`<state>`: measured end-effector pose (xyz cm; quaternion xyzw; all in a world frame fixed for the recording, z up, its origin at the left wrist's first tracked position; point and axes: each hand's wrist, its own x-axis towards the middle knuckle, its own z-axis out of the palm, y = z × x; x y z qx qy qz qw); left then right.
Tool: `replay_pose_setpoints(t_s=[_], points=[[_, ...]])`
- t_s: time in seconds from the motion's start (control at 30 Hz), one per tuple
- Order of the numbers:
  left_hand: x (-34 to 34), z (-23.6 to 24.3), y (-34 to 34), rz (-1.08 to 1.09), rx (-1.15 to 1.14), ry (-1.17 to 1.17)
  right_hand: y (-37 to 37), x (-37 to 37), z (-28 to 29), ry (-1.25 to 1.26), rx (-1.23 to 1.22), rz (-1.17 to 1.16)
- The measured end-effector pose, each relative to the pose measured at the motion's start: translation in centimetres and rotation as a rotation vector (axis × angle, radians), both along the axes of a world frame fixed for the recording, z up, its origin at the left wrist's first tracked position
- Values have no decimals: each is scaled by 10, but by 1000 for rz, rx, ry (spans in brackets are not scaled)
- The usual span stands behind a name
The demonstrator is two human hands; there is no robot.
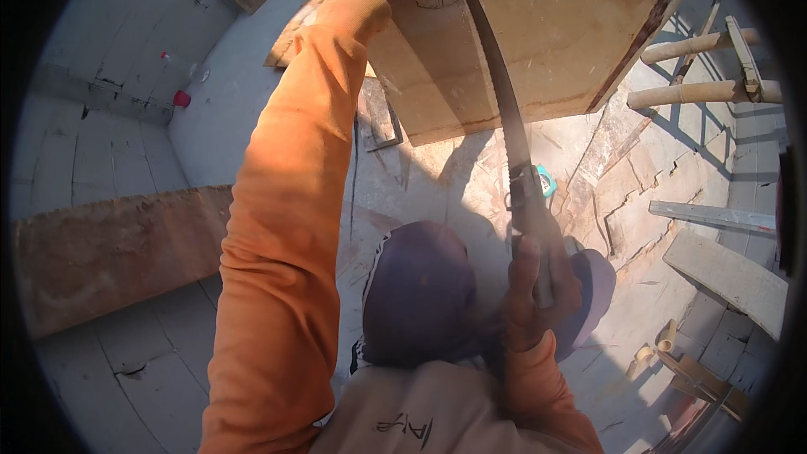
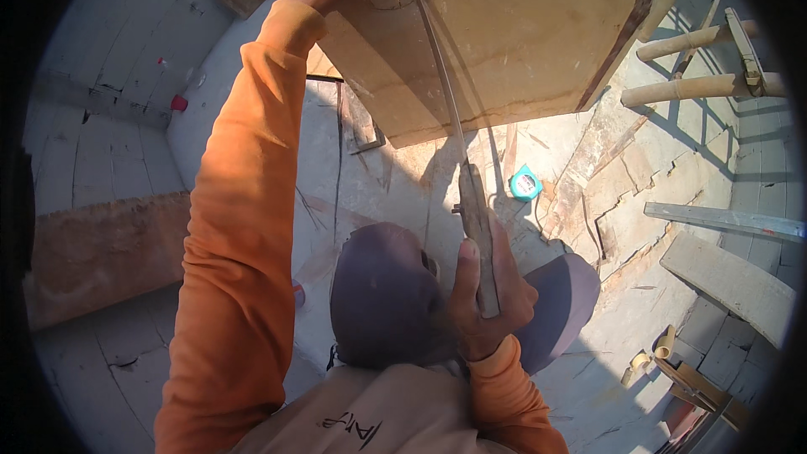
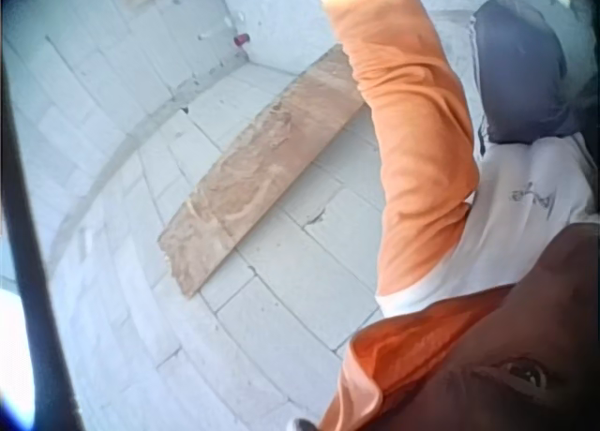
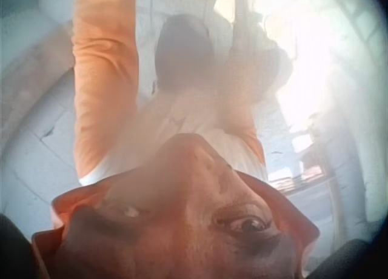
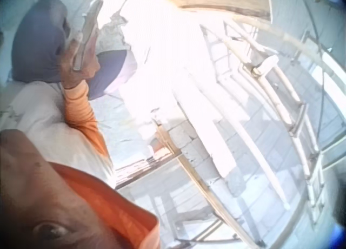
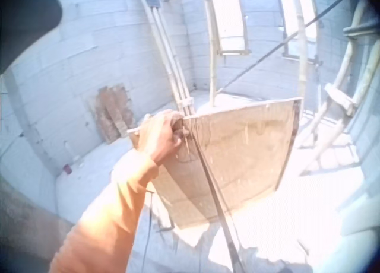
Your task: The person saws a piece of plywood using a handsaw, then measures and marks the wood using a tape measure and a pencil.
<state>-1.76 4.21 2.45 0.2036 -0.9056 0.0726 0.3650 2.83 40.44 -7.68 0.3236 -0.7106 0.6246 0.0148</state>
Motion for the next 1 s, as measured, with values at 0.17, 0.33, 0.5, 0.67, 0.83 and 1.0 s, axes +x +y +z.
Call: replay_pose_setpoints(t_s=[0.17,0.33,0.5,0.67,0.83,1.0], points=[[5,-13,-10,-63,-105,155,-43,-16,21,20,-76,22],[9,1,14,1,62,-33,-139,-76,70,70,-173,72],[3,-1,1,-29,43,15,-12,-4,5,113,101,-13],[8,4,-3,-37,-6,38,-12,-3,-5,127,39,-49],[3,-6,-10,-64,2,26,-130,-63,68,9,-175,36],[0,-2,-6,-10,-11,33,-24,-10,5,96,-40,9]])
